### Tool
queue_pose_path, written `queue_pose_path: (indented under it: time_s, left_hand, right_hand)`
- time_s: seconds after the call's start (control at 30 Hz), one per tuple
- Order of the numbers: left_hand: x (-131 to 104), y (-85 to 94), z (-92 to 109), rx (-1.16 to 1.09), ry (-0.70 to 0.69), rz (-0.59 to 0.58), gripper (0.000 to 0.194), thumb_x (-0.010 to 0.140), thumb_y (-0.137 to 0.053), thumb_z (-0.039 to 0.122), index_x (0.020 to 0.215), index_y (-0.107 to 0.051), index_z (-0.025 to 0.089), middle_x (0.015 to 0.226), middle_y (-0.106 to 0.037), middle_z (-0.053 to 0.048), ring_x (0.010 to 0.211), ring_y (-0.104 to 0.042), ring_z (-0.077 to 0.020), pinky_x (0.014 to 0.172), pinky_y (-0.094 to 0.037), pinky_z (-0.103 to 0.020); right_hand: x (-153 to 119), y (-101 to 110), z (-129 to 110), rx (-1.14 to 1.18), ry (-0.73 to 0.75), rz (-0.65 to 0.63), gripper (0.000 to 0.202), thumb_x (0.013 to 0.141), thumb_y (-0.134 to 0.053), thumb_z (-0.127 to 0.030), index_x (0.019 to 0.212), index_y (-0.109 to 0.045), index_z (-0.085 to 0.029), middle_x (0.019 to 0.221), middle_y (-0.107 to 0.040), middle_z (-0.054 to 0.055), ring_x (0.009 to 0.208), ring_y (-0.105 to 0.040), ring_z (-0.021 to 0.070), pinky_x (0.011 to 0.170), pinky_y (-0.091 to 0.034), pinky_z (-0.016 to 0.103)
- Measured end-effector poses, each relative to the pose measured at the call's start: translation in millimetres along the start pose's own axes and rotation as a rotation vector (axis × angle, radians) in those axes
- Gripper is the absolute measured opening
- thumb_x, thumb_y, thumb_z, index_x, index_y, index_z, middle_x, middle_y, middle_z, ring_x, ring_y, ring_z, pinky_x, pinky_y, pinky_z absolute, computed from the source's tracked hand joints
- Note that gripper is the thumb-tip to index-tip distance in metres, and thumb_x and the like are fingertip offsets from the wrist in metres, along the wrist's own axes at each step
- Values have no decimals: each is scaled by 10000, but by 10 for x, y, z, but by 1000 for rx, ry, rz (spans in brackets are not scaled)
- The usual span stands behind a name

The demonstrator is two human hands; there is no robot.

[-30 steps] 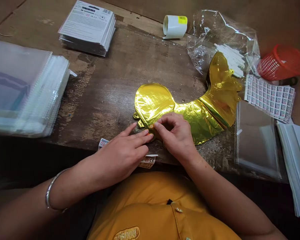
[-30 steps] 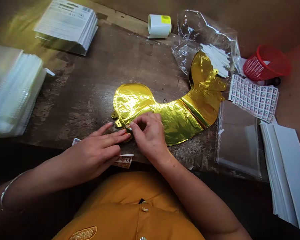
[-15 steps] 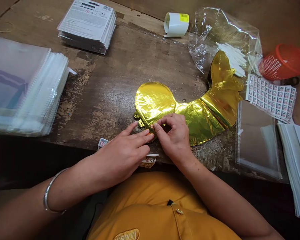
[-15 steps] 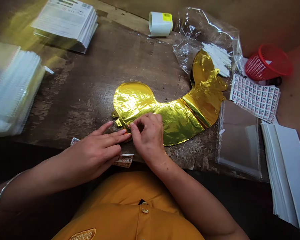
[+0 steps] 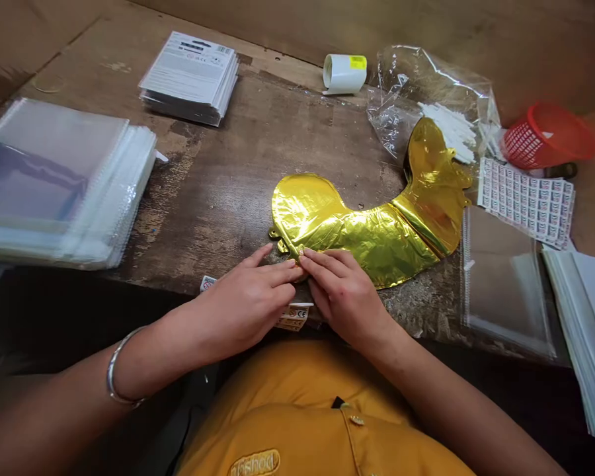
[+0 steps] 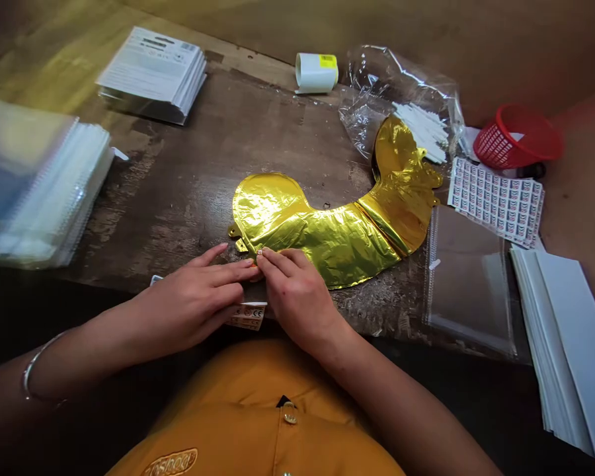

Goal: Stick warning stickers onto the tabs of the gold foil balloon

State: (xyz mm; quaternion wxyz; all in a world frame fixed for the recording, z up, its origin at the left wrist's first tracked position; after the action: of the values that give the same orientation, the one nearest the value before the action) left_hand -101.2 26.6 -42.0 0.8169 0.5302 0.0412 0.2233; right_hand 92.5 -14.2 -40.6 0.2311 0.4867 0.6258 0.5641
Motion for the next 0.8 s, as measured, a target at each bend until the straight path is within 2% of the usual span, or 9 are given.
queue_pose_path:
  time_s: [0.1, 0.2, 0.27, 0.37, 0.5, 0.6, 0.7, 0.8]
  left_hand:
    - [-62, 81, 12, 29, 20, 4, 166, 926, -450, 154, 868, -605, 164, 1292, -623, -102, 1260, -531, -192, 1170, -263, -482]
    - [-102, 158, 37, 42, 64, 35, 171, 925, -452, 157, 845, -603, 168, 1264, -631, -89, 1184, -577, -197, 1139, -323, -473]
    - [-106, 188, 53, 51, 93, 59, 163, 914, -471, 169, 835, -613, 164, 1245, -622, -102, 1153, -578, -218, 1082, -396, -453]
    - [-81, 206, 64, 67, 121, 90, 159, 898, -493, 177, 814, -626, 156, 1266, -568, -133, 1205, -516, -262, 1025, -442, -433]
    - [-22, 235, 67, 70, 124, 83, 149, 883, -502, 172, 809, -631, 158, 1299, -516, -138, 1256, -460, -282, 1062, -406, -460]
    - [25, 287, 99, 70, 105, 78, 159, 882, -498, 167, 798, -633, 159, 1337, -491, -138, 1298, -424, -286, 1106, -361, -478]
    - [106, 313, 123, 58, 53, 28, 175, 895, -489, 176, 805, -639, 166, 1367, -492, -133, 1314, -427, -273, 1141, -319, -485]
    - [234, 266, 71, 22, -35, -51, 171, 890, -503, 181, 794, -643, 167, 1373, -512, -129, 1315, -443, -261, 1149, -312, -470]
  right_hand:
    - [-43, -82, 53, -35, 36, 22, 302, 920, -527, -157, 1188, -643, -80, 1248, -655, 114, 1031, -566, 244, 925, -519, 392]
    - [-23, -113, 120, 0, 45, 73, 257, 930, -515, -155, 1122, -679, -109, 1193, -686, 106, 980, -605, 229, 887, -529, 378]
    - [19, -92, 163, 97, -20, 95, 201, 925, -531, -157, 1010, -712, -140, 1073, -732, 89, 915, -630, 203, 839, -530, 339]
    - [106, -22, 244, 279, -224, 71, 106, 869, -630, -195, 806, -714, -183, 846, -734, 45, 788, -632, 169, 725, -501, 287]
    - [225, 66, 372, 630, -415, -93, 180, 830, -664, -309, 709, -696, -180, 691, -663, -2, 639, -568, 120, 605, -423, 245]
    - [290, 93, 475, 815, -532, -170, 316, 842, -598, -415, 657, -651, -164, 546, -522, -40, 496, -425, 82, 489, -317, 231]
    - [335, 90, 557, 917, -596, -194, 378, 810, -585, -480, 592, -554, -173, 501, -439, -57, 463, -362, 73, 458, -265, 230]
    - [348, 102, 567, 908, -604, -150, 391, 804, -578, -497, 583, -486, -188, 507, -421, -59, 475, -366, 77, 462, -277, 226]
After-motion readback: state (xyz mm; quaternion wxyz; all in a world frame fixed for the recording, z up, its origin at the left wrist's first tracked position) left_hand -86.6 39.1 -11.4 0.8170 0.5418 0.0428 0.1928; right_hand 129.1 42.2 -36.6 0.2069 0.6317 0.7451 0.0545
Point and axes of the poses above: each hand's wrist, its own x-axis towards the middle knuckle, its own y-axis out of the back of the hand, z = x × y, the point moved 1 cm from there along x, towards the middle knuckle
